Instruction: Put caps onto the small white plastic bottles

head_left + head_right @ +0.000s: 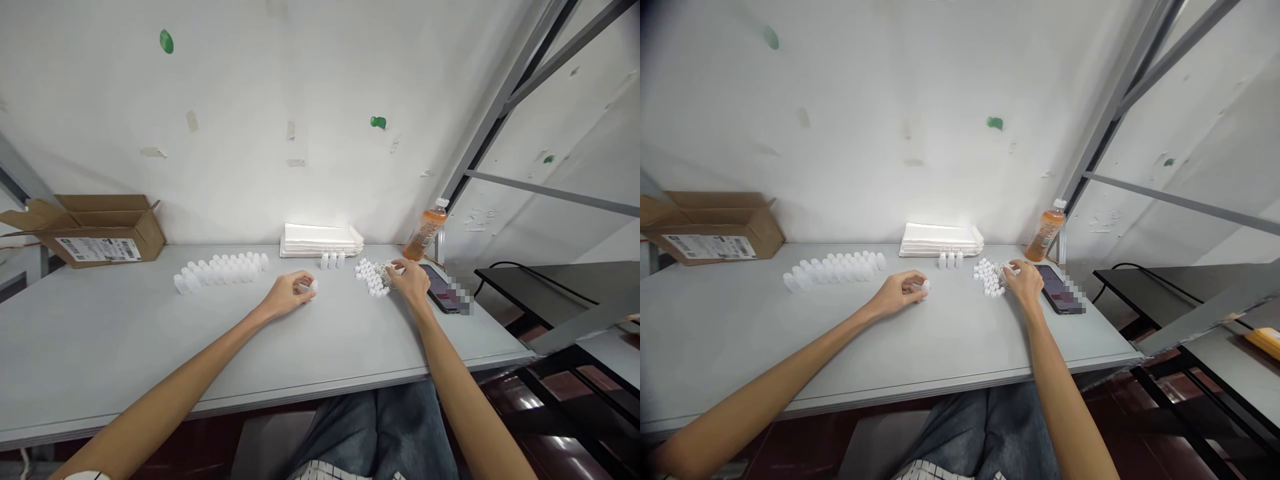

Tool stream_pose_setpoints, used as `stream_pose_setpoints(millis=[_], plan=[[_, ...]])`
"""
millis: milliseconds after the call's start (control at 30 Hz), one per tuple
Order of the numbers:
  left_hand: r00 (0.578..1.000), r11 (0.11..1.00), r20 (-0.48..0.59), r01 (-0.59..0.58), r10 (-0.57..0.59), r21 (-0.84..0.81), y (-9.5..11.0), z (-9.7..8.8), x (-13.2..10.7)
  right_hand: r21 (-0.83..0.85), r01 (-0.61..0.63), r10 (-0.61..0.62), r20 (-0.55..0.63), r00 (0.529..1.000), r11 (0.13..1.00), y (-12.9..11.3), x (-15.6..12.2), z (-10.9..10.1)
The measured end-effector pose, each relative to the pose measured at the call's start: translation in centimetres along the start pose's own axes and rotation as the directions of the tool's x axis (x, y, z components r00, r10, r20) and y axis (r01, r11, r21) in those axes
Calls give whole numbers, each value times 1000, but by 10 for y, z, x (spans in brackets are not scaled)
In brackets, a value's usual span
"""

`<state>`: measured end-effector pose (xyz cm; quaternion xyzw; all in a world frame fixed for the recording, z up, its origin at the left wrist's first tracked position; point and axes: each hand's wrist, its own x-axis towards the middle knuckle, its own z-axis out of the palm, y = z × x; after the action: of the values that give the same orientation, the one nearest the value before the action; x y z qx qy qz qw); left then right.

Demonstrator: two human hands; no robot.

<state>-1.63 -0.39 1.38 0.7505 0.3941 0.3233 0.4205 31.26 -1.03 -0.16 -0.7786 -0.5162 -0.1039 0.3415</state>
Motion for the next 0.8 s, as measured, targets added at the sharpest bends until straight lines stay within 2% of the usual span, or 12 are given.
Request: stream_pose_setpoints(millis=[167,267,400,633,700,800], plan=[[1000,998,2,-17,17,63,1,4,-2,-62,-43,50,105,993,997,1,0,2],[1000,995,2,-24,24,93,2,5,-3,-72,-74,82,110,991,995,-2,-2,2],[1000,994,1,-24,24,110,1,5,-3,-12,-94,94,43,995,995,-5,-3,0],[998,992,-28,-55,59,116,-2,7,-2,164,-182,194,-63,979,970,-8,-2,-5],[997,991,-45,-49,56,128,-2,8,-2,245,-168,198,-102,975,955,-10,-2,-7],[996,990,-56,-55,63,127,-1,9,-2,406,-65,137,-150,979,912,-18,-2,-9]])
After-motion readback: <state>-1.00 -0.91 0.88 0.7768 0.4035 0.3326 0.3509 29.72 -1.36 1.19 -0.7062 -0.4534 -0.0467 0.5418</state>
